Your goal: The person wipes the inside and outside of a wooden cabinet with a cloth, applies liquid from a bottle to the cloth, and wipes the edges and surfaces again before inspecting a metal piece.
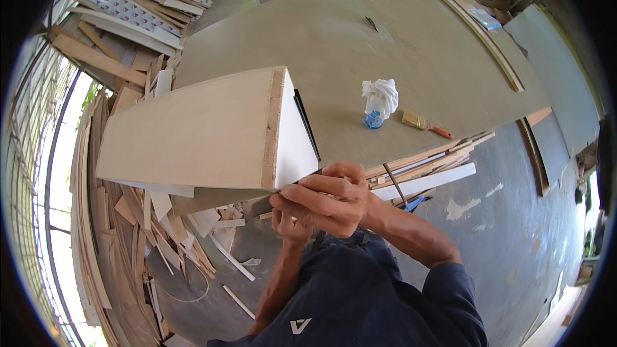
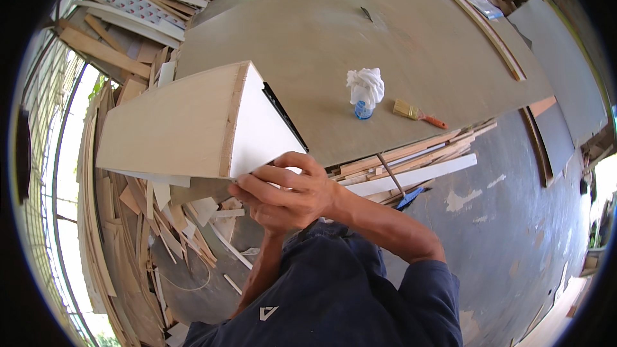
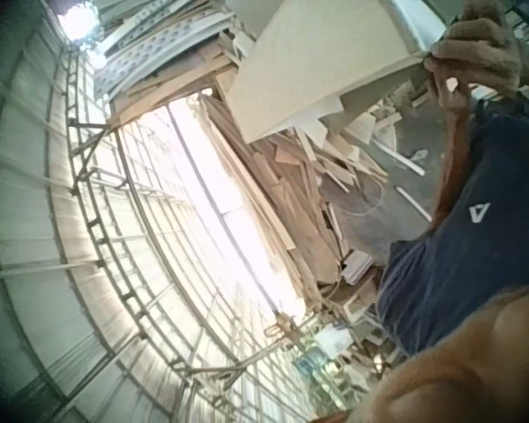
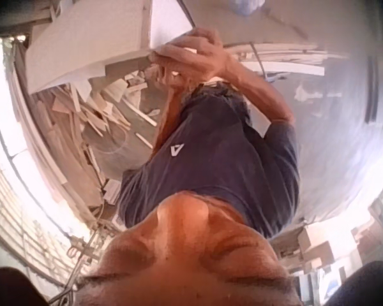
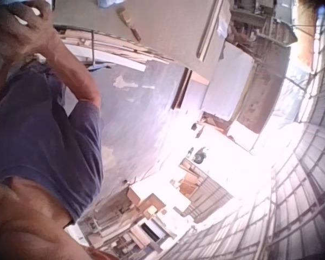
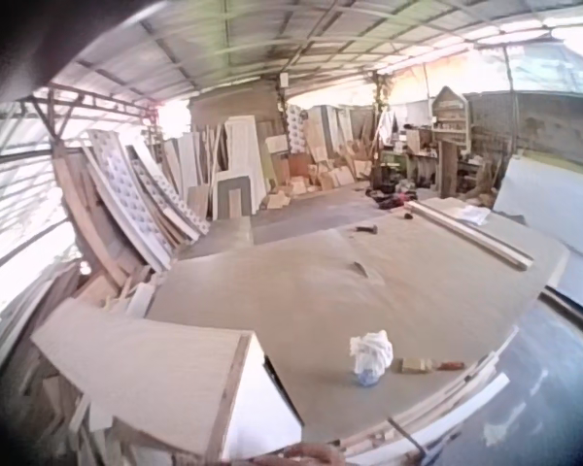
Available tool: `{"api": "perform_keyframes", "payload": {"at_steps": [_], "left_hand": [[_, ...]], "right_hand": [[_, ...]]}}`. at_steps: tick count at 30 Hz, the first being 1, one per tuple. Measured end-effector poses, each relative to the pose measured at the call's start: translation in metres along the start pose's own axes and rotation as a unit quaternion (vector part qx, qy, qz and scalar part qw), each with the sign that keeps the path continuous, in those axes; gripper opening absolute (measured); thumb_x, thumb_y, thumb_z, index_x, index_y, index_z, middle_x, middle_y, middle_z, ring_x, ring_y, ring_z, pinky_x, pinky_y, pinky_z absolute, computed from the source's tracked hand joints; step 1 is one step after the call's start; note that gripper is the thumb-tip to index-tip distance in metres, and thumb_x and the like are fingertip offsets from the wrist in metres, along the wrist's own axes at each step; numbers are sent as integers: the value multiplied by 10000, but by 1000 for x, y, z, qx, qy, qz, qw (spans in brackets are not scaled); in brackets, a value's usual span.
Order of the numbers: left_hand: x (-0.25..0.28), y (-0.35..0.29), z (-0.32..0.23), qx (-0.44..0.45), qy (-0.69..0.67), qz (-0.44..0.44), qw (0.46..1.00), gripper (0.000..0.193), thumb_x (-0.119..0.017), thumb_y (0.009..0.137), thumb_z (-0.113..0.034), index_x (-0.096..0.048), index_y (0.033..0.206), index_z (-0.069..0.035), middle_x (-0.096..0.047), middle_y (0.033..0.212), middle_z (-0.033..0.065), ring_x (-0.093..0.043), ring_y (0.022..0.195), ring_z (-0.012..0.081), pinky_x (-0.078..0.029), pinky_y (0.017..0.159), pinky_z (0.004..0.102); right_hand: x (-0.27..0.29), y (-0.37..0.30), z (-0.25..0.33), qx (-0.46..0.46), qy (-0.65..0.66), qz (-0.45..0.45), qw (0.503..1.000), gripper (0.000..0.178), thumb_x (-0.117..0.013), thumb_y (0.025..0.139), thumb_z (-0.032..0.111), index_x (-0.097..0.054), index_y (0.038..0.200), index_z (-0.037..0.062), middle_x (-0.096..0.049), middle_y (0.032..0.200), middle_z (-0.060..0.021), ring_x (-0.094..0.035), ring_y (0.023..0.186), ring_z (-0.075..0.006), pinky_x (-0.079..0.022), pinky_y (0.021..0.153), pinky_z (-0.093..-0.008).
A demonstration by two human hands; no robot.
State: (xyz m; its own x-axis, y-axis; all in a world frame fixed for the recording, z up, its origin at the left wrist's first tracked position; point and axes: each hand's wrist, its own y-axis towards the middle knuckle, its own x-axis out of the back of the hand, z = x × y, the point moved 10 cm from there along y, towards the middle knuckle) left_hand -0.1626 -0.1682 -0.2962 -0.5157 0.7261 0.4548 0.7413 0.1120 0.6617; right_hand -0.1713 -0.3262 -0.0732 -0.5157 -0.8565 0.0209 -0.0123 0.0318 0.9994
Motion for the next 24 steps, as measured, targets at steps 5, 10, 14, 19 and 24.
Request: {"api": "perform_keyframes", "payload": {"at_steps": [5,10,14,19,24], "left_hand": [[1,22,-34,-53,19,-33,998,447,-799,885,-226,-651,1199,55,-692,1051,194,-683,907,408,-568,816,445],[8,25,-25,69,-178,-94,977,307,-796,878,-158,-710,1083,53,-701,1057,209,-684,937,411,-567,801,444],[16,35,-50,-31,21,-82,996,315,-809,859,-125,-698,1089,60,-700,997,202,-682,903,400,-563,785,430],[13,36,-52,-33,9,-73,997,344,-800,867,-151,-690,1108,70,-704,1005,203,-694,911,400,-562,783,424],[15,36,-51,-39,25,-96,994,400,-807,855,-145,-681,1164,75,-708,1009,196,-697,893,372,-563,756,419]], "right_hand": [[-1,-31,-7,67,54,190,978,254,-733,744,152,-807,986,130,-698,1142,6,-653,946,-149,-499,831,-300],[2,12,-4,91,68,80,990,303,-734,755,140,-804,1049,119,-684,1127,8,-652,933,-149,-508,821,-307],[-3,1,-19,104,87,134,982,317,-747,776,136,-798,1089,116,-659,1096,19,-648,939,-141,-515,813,-316],[-6,-22,-17,102,102,221,965,294,-780,792,173,-812,1083,152,-702,1096,36,-635,982,-142,-493,851,-316],[-12,23,-16,110,134,120,978,289,-830,770,154,-815,1058,139,-704,1093,16,-645,1000,-175,-521,850,-342]]}}
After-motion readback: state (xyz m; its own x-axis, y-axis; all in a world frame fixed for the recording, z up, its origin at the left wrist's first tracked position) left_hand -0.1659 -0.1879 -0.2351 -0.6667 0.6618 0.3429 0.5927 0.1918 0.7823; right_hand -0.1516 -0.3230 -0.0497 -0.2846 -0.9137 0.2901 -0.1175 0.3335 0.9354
